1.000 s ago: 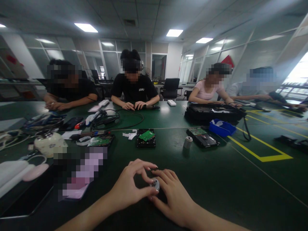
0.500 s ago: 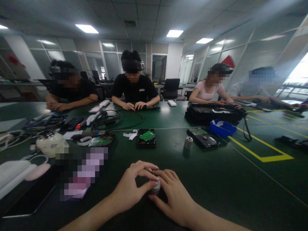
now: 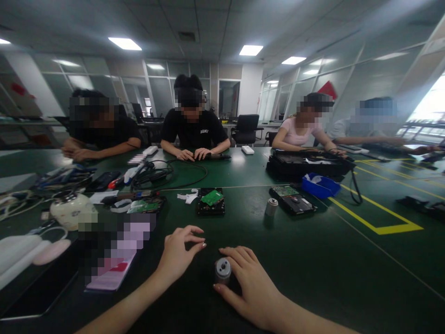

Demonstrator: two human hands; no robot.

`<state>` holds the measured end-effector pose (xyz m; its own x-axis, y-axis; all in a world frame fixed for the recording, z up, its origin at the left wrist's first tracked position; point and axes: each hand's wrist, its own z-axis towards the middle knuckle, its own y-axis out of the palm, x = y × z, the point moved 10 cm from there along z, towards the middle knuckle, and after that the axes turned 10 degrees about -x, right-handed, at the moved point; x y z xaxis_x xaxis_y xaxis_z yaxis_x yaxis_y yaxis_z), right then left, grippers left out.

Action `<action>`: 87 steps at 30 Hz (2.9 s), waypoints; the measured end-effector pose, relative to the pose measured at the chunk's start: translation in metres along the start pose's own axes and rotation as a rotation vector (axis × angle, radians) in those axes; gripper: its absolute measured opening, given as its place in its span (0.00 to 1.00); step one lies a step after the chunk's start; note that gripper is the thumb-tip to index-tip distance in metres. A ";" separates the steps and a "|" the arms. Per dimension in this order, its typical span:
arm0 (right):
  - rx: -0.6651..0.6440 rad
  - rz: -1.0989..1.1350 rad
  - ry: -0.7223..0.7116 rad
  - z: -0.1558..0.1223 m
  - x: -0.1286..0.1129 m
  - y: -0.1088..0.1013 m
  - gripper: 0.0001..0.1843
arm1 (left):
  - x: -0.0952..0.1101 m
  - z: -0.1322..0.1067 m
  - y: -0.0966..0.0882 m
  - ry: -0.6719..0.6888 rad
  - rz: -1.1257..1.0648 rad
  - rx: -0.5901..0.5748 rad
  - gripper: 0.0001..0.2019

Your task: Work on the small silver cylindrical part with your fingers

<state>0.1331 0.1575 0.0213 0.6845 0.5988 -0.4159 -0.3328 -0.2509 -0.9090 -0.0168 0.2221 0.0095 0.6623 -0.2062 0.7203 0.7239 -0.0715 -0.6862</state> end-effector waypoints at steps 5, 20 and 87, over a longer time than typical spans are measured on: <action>0.003 -0.002 -0.008 0.001 0.000 0.000 0.21 | 0.000 -0.001 0.003 0.001 0.011 -0.033 0.14; -0.010 0.002 -0.018 0.003 -0.002 0.000 0.19 | 0.071 -0.031 0.005 0.163 -0.163 -0.093 0.06; -0.006 0.008 -0.006 0.002 0.000 0.000 0.21 | 0.056 -0.018 -0.015 0.264 -0.108 0.097 0.02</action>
<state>0.1319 0.1588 0.0216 0.6778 0.6015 -0.4229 -0.3342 -0.2603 -0.9058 0.0061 0.1943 0.0579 0.5166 -0.4503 0.7282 0.8108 -0.0161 -0.5851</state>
